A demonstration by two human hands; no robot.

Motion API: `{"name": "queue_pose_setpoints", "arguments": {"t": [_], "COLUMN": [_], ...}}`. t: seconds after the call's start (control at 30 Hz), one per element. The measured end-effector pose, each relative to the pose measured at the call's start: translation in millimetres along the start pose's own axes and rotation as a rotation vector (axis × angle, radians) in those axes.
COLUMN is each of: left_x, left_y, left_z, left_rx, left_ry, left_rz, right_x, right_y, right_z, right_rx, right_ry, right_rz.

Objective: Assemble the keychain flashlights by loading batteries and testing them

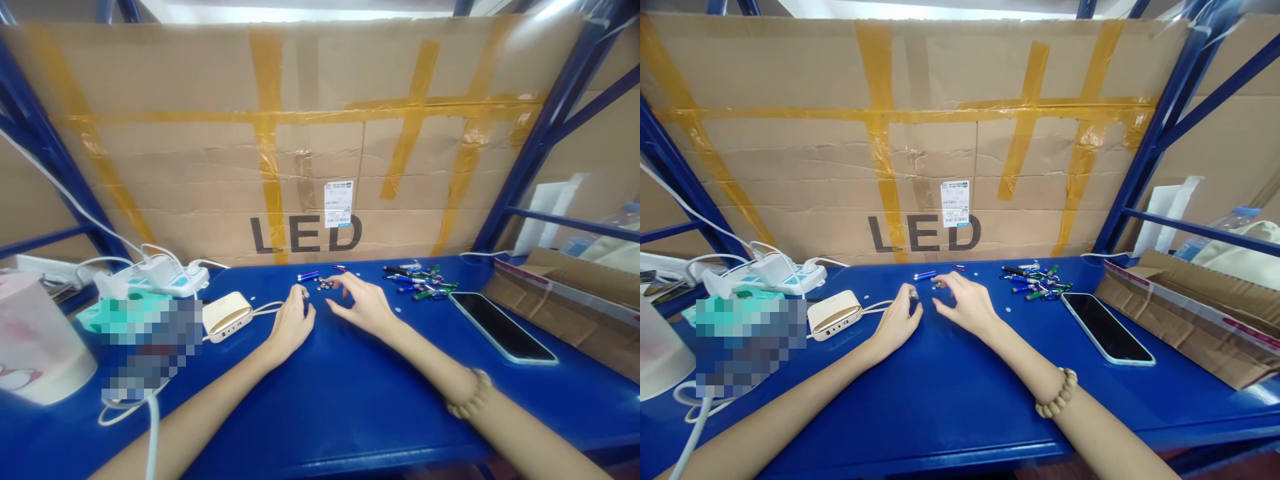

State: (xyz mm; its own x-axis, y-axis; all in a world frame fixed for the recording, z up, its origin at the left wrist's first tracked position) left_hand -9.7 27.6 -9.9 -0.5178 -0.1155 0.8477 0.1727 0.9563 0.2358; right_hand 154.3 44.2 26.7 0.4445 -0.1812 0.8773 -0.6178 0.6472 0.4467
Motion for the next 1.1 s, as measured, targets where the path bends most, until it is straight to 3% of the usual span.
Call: {"name": "queue_pose_setpoints", "arguments": {"t": [0.13, 0.23, 0.43, 0.77, 1.1], "left_x": [-0.8, -1.0, -0.4, 1.4, 2.2], "left_y": [-1, -2, -3, -5, -5], "left_z": [-2, -5, -6, -9, -9], "left_rx": [-0.044, -0.132, -0.162, -0.198, -0.213], "left_ry": [0.026, 0.083, 0.084, 0.054, 0.053], "left_rz": [0.0, 0.016, 0.024, 0.053, 0.077], "right_x": [-9, -22, -38, -31, -31], "right_y": [2, 2, 3, 5, 7], "right_z": [-18, -24, -21, -21, -25], "right_rx": [-0.091, -0.049, 0.022, 0.051, -0.024], "right_ry": [-0.054, -0.019, 0.006, 0.048, 0.063], "right_rz": [0.066, 0.193, 0.357, 0.204, 0.237]}}
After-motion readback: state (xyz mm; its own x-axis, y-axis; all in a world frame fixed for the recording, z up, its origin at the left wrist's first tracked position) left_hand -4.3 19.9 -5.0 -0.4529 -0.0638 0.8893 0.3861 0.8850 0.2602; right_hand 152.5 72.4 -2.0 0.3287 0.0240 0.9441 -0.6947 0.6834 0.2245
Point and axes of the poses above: each hand's wrist, its own y-axis towards the middle knuckle, its own x-axis out of the back of the hand, z = x × y, the point moved 2 cm from there along y, towards the middle knuckle, and after that the axes turned 13 degrees about z, right-handed, at the moved point
